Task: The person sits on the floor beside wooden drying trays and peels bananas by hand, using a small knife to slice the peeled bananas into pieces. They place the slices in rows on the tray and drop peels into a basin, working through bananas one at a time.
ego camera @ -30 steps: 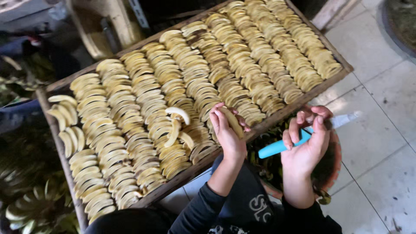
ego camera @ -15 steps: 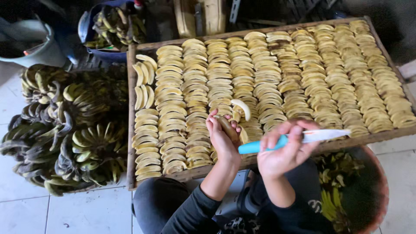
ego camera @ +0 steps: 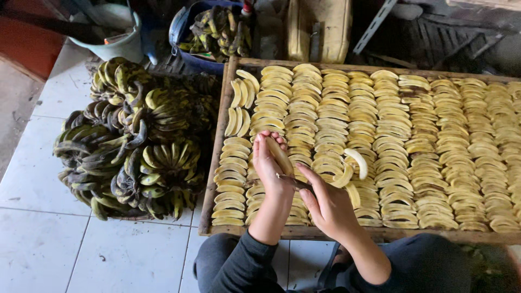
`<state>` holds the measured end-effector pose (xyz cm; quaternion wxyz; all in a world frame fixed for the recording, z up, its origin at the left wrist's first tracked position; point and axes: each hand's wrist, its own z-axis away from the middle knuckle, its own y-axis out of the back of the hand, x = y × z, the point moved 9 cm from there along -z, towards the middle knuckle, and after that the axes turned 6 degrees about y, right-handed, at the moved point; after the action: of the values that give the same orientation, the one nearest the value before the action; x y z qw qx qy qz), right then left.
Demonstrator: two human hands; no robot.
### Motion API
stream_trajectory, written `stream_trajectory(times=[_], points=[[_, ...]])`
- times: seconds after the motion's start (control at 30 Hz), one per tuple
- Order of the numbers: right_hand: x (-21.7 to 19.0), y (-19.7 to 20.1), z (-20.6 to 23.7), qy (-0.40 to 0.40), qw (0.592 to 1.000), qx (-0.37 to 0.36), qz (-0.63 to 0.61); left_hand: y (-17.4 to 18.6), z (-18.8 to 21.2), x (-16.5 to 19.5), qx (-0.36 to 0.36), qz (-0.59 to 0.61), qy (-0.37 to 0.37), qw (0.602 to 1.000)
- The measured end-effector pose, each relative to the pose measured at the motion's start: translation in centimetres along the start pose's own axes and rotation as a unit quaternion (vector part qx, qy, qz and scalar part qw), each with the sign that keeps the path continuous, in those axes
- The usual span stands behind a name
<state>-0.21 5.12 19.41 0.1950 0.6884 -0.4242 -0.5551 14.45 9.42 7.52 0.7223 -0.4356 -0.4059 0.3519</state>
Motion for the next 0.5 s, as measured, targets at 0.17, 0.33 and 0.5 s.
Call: stream_trajectory(times=[0.17, 0.33, 0.5], points=[[-1.5, -1.0, -0.6, 0.066, 0.997, 0.016, 0.031, 0.9, -0.5, 0.2, -0.007, 0.008, -0.007, 1.0], [-0.6, -2.1, -0.6, 0.047, 0.998, 0.003, 0.029, 1.2, -0.4, 0.6, 0.0, 0.021, 0.005, 1.0], [-0.3, -3.2, -1.2, 0.07, 0.996, 0.009, 0.049, 0.8, -0.4, 0.9, -0.021, 0.031, 0.023, 0.999]])
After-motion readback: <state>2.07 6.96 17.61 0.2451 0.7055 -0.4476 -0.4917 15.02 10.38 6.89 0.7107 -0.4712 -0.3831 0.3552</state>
